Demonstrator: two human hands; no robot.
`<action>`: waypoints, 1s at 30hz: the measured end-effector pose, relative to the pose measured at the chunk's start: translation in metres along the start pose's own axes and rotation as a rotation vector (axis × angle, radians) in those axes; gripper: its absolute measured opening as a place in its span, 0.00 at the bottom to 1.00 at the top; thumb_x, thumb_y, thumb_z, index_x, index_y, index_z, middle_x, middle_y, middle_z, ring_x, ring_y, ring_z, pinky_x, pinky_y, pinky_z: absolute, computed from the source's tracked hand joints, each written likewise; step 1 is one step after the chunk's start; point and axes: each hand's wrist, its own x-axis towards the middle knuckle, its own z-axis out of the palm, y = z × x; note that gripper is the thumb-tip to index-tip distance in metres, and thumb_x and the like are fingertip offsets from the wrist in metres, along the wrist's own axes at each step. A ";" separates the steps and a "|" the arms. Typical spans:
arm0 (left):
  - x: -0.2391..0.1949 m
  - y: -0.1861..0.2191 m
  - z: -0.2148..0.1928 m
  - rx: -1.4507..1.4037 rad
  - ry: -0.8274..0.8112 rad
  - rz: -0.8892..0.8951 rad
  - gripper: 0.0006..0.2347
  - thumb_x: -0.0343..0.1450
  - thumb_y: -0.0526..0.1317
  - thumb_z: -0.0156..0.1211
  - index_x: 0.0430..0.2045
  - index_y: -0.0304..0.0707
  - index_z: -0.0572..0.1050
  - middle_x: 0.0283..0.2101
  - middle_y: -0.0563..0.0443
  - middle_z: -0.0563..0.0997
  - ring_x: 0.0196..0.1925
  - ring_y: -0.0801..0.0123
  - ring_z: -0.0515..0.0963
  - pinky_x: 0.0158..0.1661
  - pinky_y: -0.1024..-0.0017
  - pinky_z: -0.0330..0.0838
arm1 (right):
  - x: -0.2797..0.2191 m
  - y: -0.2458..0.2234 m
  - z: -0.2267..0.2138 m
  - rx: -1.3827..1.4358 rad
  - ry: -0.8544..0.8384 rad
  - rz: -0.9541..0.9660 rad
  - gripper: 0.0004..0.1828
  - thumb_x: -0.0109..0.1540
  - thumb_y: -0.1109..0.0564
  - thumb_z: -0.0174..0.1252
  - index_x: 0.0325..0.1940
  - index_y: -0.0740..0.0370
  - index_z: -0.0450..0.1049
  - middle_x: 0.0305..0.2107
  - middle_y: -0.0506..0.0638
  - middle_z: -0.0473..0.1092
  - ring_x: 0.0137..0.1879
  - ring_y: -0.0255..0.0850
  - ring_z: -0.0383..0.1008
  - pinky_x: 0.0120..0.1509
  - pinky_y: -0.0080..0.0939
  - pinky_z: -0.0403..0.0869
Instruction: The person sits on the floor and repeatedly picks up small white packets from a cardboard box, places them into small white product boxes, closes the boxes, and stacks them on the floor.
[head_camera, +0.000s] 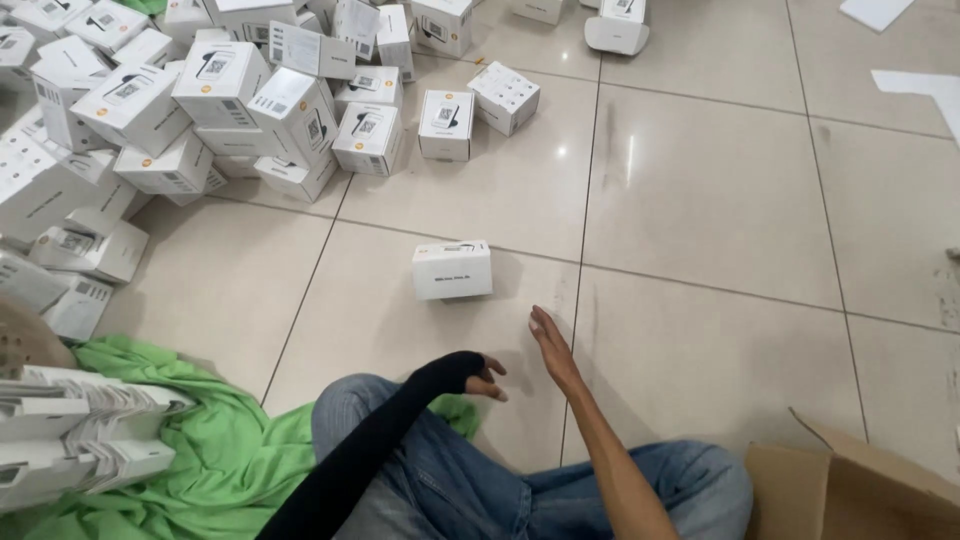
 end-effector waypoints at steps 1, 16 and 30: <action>-0.017 0.032 -0.012 -0.011 -0.005 0.000 0.34 0.55 0.55 0.76 0.57 0.48 0.77 0.53 0.42 0.82 0.56 0.55 0.78 0.55 0.63 0.69 | -0.014 0.006 -0.003 -0.004 -0.001 0.011 0.36 0.67 0.37 0.44 0.78 0.48 0.53 0.74 0.49 0.54 0.80 0.46 0.49 0.79 0.49 0.52; 0.018 0.040 0.031 -0.103 0.721 -0.172 0.29 0.60 0.51 0.76 0.57 0.50 0.76 0.71 0.17 0.47 0.68 0.34 0.61 0.61 0.53 0.67 | -0.100 0.047 -0.004 -0.080 0.054 -0.040 0.45 0.67 0.30 0.46 0.80 0.53 0.44 0.75 0.59 0.47 0.80 0.53 0.45 0.78 0.52 0.50; 0.054 0.042 0.073 -0.625 0.617 -0.013 0.14 0.58 0.46 0.79 0.24 0.38 0.80 0.60 0.38 0.72 0.62 0.52 0.75 0.60 0.60 0.72 | -0.134 0.192 -0.028 1.024 -0.017 0.102 0.28 0.69 0.46 0.62 0.62 0.69 0.61 0.41 0.51 0.57 0.41 0.40 0.61 0.45 0.41 0.68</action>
